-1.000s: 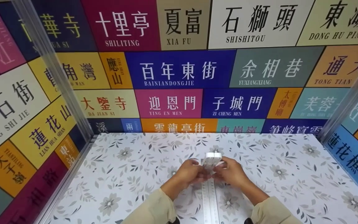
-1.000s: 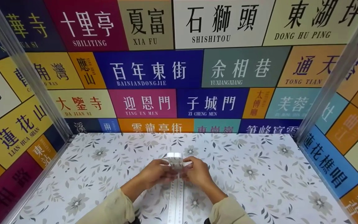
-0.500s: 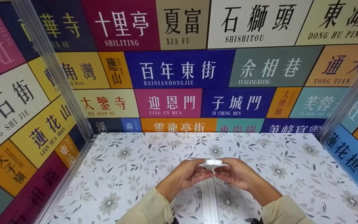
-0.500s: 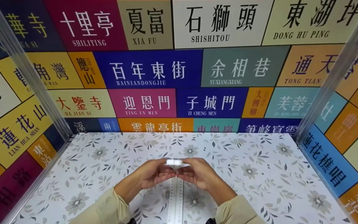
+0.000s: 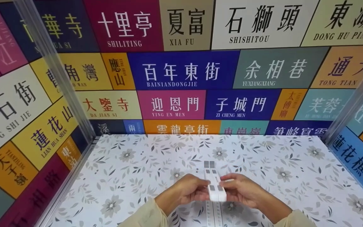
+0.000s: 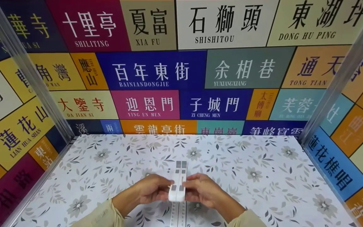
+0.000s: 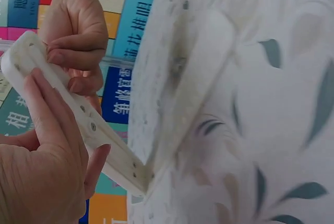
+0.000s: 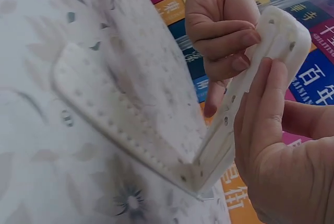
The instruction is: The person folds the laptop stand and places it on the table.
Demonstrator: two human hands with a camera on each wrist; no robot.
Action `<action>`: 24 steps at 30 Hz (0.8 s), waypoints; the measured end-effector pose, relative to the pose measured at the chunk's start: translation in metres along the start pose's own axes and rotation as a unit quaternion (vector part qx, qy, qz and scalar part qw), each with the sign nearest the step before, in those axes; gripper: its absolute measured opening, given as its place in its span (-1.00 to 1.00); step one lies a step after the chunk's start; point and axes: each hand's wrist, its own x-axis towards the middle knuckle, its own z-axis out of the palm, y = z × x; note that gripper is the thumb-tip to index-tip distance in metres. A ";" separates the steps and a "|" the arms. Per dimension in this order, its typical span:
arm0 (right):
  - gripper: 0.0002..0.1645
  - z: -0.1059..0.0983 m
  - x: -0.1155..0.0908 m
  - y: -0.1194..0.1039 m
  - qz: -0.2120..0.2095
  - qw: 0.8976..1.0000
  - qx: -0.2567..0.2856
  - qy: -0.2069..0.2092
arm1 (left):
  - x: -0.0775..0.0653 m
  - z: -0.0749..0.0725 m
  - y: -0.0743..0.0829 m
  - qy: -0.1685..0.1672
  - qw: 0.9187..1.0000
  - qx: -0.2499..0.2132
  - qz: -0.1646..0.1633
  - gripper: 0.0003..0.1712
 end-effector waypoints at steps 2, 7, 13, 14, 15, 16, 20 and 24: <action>-0.27 0.001 -0.001 0.009 0.003 1.000 -0.022 0.001 | -0.001 -0.002 -0.007 -0.006 1.000 0.027 -0.013 -0.76; -0.33 0.001 -0.001 0.032 -0.002 0.997 -0.077 0.004 | -0.002 -0.006 -0.023 -0.005 0.995 0.097 -0.021 -0.83; -0.46 -0.001 0.000 0.048 -0.019 0.986 -0.165 0.025 | -0.002 -0.002 -0.032 0.019 0.986 0.167 -0.006 -0.90; -0.47 -0.001 0.000 0.050 -0.026 0.982 -0.184 0.032 | -0.003 -0.001 -0.034 0.024 0.983 0.179 -0.003 -0.90; -0.49 0.000 0.000 0.051 -0.034 0.978 -0.204 0.039 | -0.003 0.000 -0.034 0.029 0.981 0.194 0.000 -0.90; -0.50 0.000 -0.001 0.053 -0.042 0.972 -0.225 0.045 | -0.003 0.000 -0.036 0.034 0.978 0.208 0.004 -0.90; -0.52 0.004 -0.005 0.057 -0.082 0.946 -0.311 0.044 | -0.004 0.003 -0.041 0.056 0.958 0.277 0.044 -0.86; -0.43 0.007 -0.010 0.060 -0.149 0.897 -0.417 0.021 | -0.010 0.004 -0.044 0.070 0.916 0.376 0.119 -0.88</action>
